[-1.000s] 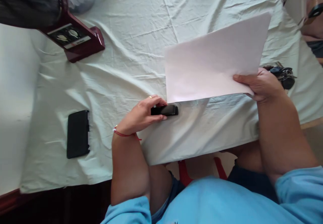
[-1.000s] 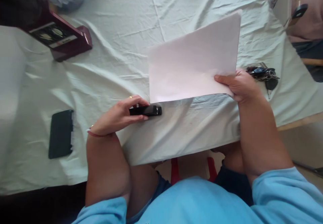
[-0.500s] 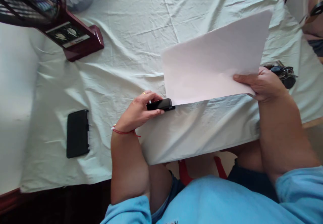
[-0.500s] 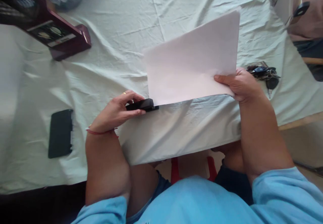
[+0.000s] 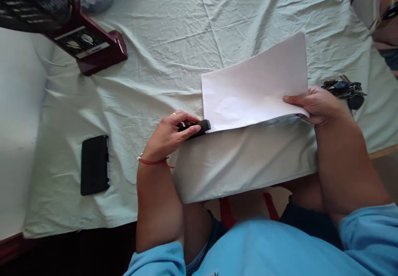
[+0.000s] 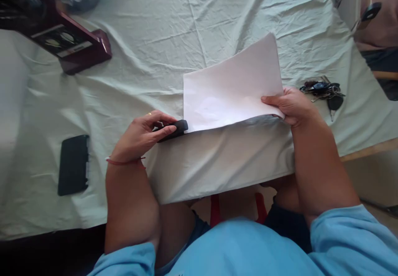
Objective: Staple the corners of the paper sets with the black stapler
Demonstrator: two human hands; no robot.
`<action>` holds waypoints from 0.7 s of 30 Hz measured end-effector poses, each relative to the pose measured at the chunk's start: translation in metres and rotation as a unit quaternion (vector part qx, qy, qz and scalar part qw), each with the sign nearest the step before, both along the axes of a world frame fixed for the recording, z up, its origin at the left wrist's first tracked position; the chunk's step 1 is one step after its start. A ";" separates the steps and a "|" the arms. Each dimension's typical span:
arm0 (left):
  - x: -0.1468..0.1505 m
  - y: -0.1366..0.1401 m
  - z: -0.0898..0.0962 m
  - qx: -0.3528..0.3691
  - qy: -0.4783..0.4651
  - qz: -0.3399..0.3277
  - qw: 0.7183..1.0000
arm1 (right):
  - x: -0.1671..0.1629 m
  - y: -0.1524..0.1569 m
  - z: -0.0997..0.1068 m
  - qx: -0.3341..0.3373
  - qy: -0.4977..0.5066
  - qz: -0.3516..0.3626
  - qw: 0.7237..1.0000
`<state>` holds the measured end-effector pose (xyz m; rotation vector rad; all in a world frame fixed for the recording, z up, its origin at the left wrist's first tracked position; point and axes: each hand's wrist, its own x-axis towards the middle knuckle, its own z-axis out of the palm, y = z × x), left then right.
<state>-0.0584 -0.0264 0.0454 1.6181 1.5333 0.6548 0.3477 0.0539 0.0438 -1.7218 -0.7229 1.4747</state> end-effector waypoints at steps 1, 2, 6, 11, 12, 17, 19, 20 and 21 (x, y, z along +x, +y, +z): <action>0.000 0.000 0.000 0.001 -0.005 0.002 1.000 | 0.000 0.000 0.000 0.001 0.000 -0.003 1.000; 0.000 0.000 0.000 0.003 -0.007 0.003 1.000 | 0.000 0.000 -0.001 0.003 0.001 -0.007 1.000; 0.002 0.000 0.000 0.002 -0.002 0.009 1.000 | 0.000 0.000 -0.003 0.006 0.008 -0.007 1.000; 0.007 0.001 -0.003 0.005 0.046 0.002 0.999 | 0.002 0.000 -0.005 0.022 -0.016 -0.003 1.000; 0.008 0.001 -0.004 0.005 0.054 -0.003 0.999 | 0.003 -0.001 -0.006 0.023 -0.021 0.001 1.000; 0.010 0.000 0.000 -0.003 0.029 -0.003 1.000 | -0.003 -0.003 -0.006 0.025 -0.034 0.009 0.999; 0.010 -0.002 0.002 -0.023 0.002 -0.016 1.000 | -0.009 -0.003 -0.002 0.042 -0.028 -0.015 0.999; 0.010 -0.003 0.004 -0.037 -0.010 -0.029 0.999 | -0.012 -0.002 0.001 0.049 -0.023 -0.034 0.998; 0.011 -0.004 0.004 -0.050 -0.022 -0.043 0.998 | -0.015 -0.002 0.004 0.053 -0.018 -0.054 0.997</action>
